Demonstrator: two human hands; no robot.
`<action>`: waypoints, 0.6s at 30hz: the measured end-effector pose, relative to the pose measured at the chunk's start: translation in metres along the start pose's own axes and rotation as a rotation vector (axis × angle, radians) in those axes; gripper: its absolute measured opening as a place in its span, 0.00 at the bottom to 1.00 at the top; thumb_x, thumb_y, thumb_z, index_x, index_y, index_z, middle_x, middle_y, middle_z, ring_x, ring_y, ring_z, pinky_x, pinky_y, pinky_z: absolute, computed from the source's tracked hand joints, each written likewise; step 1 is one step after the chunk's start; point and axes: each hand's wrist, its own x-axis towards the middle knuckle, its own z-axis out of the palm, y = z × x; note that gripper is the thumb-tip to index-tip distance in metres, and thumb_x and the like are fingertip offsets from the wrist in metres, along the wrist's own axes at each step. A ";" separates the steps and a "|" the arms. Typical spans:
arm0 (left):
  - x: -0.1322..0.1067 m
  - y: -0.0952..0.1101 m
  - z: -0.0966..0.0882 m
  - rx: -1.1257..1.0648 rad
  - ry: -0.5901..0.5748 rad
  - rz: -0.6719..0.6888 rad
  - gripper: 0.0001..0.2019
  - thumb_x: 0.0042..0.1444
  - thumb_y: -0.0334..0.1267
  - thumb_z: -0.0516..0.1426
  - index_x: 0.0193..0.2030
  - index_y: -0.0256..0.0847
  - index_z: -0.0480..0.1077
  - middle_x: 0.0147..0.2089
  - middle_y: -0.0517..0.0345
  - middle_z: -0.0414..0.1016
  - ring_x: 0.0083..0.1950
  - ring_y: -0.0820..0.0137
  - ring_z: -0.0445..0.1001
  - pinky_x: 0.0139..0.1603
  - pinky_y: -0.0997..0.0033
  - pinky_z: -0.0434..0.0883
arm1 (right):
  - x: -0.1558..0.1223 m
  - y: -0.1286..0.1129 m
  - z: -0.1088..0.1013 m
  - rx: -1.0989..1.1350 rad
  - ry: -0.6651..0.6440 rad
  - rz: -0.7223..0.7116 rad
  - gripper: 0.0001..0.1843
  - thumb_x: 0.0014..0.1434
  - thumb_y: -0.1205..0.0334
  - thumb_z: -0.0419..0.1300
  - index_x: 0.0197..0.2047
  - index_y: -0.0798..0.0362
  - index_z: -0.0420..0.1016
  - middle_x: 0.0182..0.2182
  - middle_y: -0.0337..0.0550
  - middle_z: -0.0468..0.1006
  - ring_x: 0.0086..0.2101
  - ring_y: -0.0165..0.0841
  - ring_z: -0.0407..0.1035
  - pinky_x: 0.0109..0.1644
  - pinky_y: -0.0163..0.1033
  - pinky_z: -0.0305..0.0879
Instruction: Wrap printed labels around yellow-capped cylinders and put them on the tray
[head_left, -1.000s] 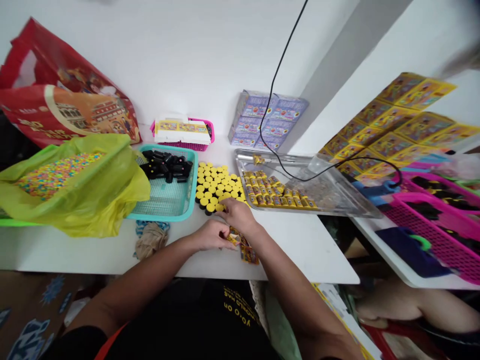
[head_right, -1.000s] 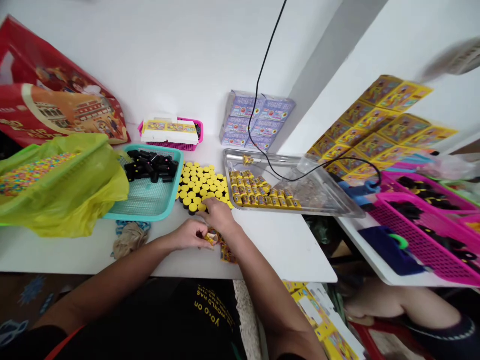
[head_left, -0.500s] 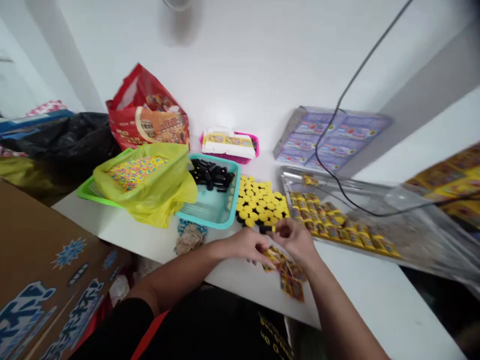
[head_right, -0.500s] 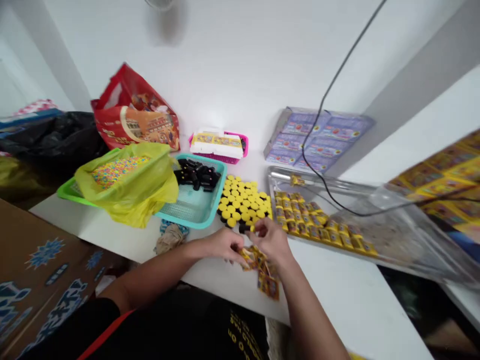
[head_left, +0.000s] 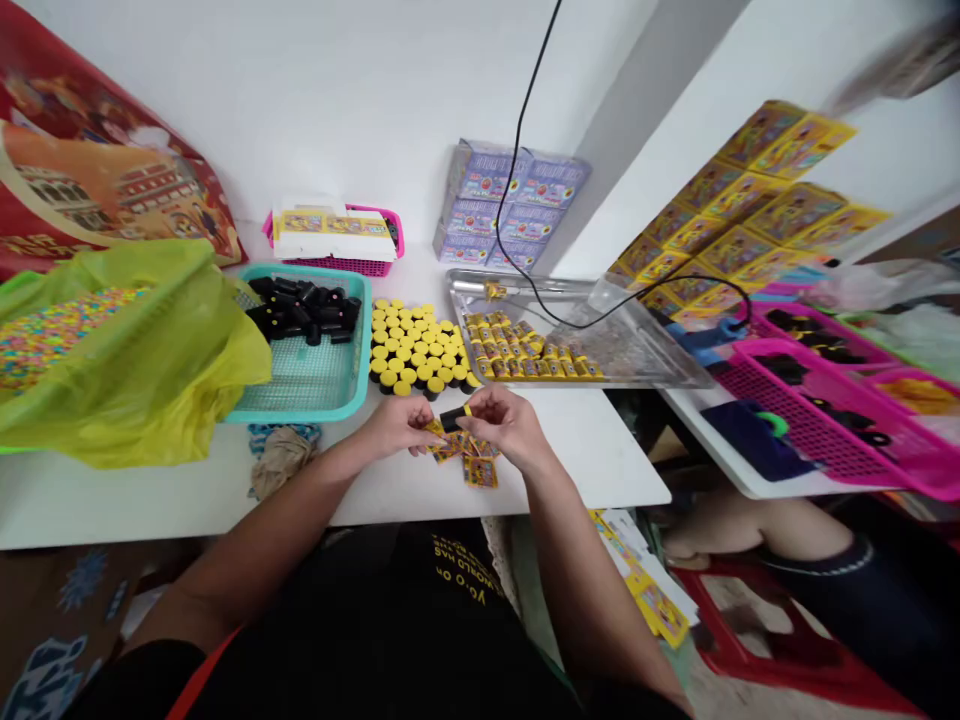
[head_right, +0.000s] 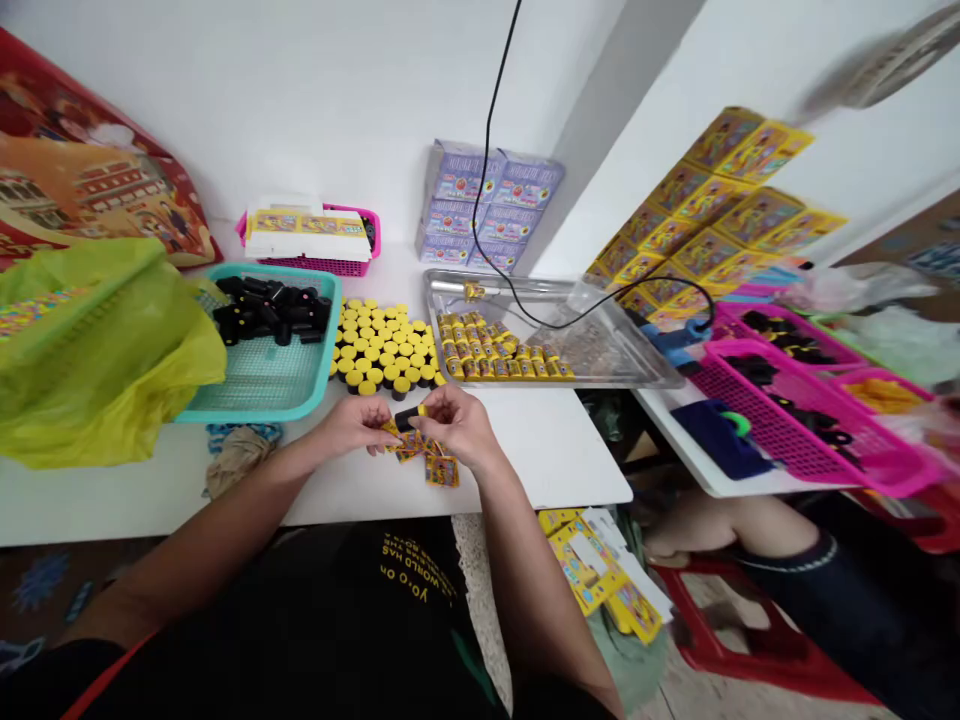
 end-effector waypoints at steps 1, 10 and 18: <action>0.000 0.000 0.000 -0.017 0.001 0.007 0.17 0.40 0.41 0.69 0.29 0.35 0.66 0.23 0.61 0.73 0.21 0.75 0.71 0.22 0.75 0.71 | 0.000 0.000 0.000 -0.022 -0.007 0.008 0.18 0.39 0.56 0.73 0.28 0.53 0.70 0.21 0.31 0.69 0.20 0.24 0.60 0.24 0.33 0.57; 0.004 -0.005 -0.002 -0.099 -0.006 0.076 0.16 0.39 0.37 0.70 0.30 0.33 0.70 0.26 0.59 0.75 0.26 0.76 0.73 0.30 0.73 0.72 | 0.001 0.007 -0.005 0.095 -0.096 0.176 0.17 0.40 0.54 0.71 0.27 0.52 0.69 0.18 0.33 0.71 0.16 0.25 0.60 0.20 0.33 0.54; 0.002 -0.001 -0.002 -0.180 -0.025 0.048 0.16 0.39 0.37 0.70 0.30 0.33 0.70 0.25 0.60 0.73 0.25 0.77 0.70 0.28 0.74 0.69 | 0.000 0.012 -0.002 0.127 -0.015 0.168 0.16 0.41 0.54 0.71 0.27 0.53 0.71 0.17 0.33 0.71 0.15 0.24 0.59 0.19 0.32 0.51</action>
